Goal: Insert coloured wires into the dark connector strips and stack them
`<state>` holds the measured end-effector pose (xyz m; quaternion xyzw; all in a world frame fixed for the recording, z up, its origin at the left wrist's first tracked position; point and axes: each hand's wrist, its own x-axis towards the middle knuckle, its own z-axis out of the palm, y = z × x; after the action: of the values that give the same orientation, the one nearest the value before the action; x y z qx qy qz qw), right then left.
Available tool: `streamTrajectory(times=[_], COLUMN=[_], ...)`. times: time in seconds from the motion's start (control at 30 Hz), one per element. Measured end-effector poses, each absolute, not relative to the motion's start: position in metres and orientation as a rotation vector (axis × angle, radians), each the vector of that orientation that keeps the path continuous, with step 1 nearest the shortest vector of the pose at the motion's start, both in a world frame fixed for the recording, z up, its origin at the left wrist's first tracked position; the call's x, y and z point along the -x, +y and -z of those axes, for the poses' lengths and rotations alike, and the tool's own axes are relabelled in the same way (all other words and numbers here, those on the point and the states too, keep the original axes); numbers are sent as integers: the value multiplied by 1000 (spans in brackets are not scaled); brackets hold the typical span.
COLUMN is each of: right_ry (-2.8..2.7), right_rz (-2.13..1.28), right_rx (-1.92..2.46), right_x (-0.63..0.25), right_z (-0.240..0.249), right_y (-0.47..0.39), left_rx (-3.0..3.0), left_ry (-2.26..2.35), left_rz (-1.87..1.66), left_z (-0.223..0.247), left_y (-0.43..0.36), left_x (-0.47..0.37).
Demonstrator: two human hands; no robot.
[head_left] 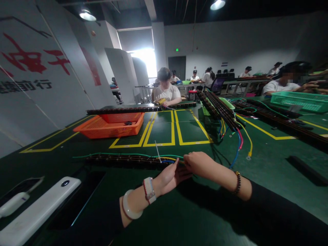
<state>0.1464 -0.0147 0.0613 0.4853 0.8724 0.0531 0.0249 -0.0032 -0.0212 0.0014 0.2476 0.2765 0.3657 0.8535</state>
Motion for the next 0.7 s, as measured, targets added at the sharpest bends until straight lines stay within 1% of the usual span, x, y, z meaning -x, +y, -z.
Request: streamTrajectory(times=[0.17, 0.37, 0.43, 0.7], right_ry=[2740, 2670, 2647, 2688], right_rz=[-257, -70, -56, -87], right_rx=[-1602, -1565, -1562, -1625], right_x=[-154, -158, -158, -161], right_z=[-62, -49, -48, -79], right_y=[-4, 7, 8, -10], left_rx=[-567, -595, -593, -573], left_ry=[590, 587, 606, 600], left_rz=[-794, -760, -743, -739], left_z=[-1, -6, -6, -2], left_y=[-22, -24, -23, -21], left_x=[3, 4, 4, 4])
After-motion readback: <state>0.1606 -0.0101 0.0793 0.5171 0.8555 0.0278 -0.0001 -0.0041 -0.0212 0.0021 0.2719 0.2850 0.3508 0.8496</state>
